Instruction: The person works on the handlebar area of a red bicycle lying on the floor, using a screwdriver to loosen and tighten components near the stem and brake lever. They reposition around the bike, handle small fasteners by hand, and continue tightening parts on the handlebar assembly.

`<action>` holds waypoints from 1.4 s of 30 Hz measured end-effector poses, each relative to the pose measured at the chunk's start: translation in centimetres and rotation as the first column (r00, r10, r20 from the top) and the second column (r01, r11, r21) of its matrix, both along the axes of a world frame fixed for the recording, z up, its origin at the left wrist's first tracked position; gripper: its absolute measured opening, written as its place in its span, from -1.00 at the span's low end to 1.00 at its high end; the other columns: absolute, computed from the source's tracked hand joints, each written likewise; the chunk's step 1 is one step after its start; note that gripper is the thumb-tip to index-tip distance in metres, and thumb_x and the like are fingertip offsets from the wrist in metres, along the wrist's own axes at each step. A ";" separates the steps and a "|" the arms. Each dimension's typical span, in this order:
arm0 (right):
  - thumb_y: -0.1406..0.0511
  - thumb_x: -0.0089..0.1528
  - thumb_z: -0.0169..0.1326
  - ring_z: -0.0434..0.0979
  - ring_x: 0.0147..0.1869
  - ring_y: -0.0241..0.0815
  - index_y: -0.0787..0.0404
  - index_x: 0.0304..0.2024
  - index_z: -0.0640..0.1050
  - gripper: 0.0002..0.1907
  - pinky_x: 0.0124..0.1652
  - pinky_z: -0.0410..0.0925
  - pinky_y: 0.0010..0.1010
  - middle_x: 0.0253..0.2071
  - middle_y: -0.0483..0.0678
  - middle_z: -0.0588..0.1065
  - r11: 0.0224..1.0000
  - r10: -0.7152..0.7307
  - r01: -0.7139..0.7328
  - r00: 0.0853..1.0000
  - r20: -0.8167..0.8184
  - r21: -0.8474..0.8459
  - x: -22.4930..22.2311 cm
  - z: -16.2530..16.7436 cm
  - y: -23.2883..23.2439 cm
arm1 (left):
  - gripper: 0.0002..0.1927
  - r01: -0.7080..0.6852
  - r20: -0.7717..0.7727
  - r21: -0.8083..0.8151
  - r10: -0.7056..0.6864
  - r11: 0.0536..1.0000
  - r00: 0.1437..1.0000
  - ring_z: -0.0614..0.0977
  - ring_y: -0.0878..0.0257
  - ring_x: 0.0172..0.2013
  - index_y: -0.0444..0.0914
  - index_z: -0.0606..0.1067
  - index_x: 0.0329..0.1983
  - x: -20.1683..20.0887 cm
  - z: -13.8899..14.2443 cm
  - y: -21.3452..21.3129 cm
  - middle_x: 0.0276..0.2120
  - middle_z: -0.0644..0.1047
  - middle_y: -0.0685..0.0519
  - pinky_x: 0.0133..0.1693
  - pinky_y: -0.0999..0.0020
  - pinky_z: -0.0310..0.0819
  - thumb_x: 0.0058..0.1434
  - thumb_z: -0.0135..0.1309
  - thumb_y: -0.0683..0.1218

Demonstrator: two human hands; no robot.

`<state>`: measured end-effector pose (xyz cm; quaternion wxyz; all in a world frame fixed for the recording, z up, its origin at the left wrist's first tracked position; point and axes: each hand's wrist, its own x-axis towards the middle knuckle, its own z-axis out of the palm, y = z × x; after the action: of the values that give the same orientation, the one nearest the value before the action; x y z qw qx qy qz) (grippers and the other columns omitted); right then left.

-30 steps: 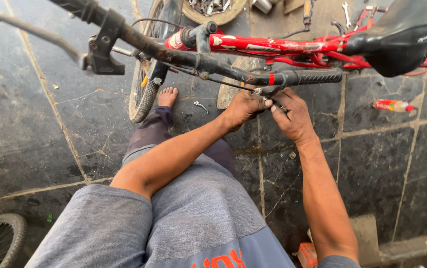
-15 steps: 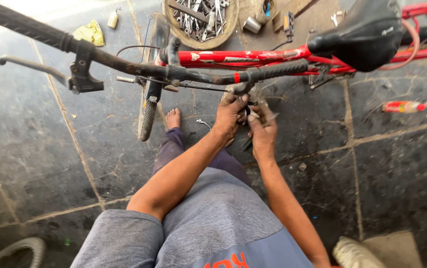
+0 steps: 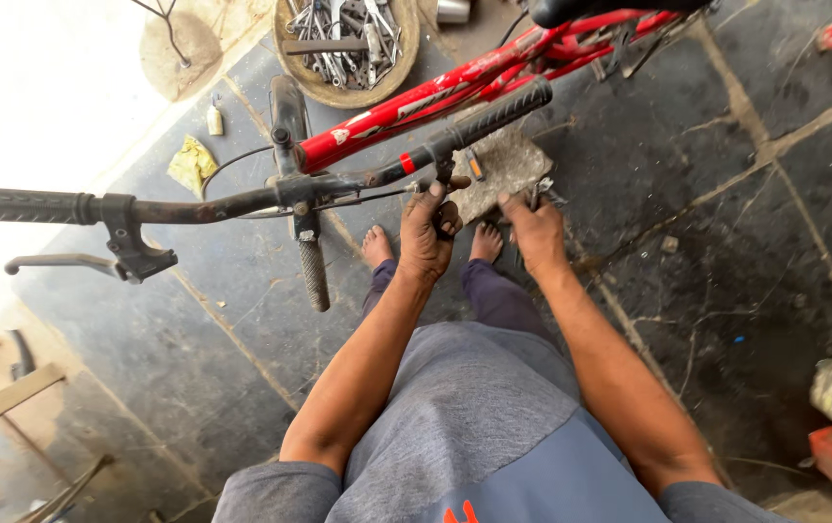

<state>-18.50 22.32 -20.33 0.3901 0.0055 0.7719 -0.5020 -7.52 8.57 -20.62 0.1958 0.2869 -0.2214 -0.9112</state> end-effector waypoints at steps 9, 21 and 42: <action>0.32 0.31 0.17 0.55 0.04 -0.34 0.26 0.12 0.57 -0.67 0.03 0.42 -0.43 -0.05 -0.13 0.61 0.845 0.250 -0.303 0.952 -0.176 -0.441 0.9 1.8 -3.3 | -0.45 -0.013 0.135 0.037 0.008 0.999 0.991 0.26 0.39 -0.53 -0.31 0.52 -0.01 0.6 -0.2 -0.3 -0.24 0.56 0.09 -0.43 0.42 0.13 0.39 0.02 0.28; 0.44 0.17 0.24 0.57 -0.08 0.12 0.26 -0.11 0.52 -0.75 -0.08 0.44 -0.17 -0.15 0.08 0.52 0.870 0.201 -0.471 0.609 -0.767 -0.147 0.1 -0.1 -4.8 | -0.72 0.117 0.432 -0.276 0.014 0.954 0.902 0.21 0.45 -0.64 -0.25 0.55 -0.13 1.7 2.0 -3.5 -0.63 0.24 0.25 -0.59 0.45 0.01 0.32 0.14 0.06; 0.26 0.05 0.15 0.56 -0.04 0.18 0.28 -0.07 0.52 -0.60 -0.05 0.40 -0.03 -0.16 0.07 0.55 0.641 0.335 -0.763 0.378 -0.863 -0.086 -6.9 0.7 -3.2 | -0.69 0.774 0.769 -0.616 0.323 0.146 0.551 0.51 -0.11 -0.29 -0.16 0.42 0.10 0.8 -3.4 -0.4 -0.17 0.48 -0.19 -0.28 0.01 0.40 0.31 -0.07 -0.06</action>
<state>-25.41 19.12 -19.63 0.1471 -0.5776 0.6618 -0.4547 -6.73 8.15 -24.02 0.0379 0.4125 -0.8465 -0.3343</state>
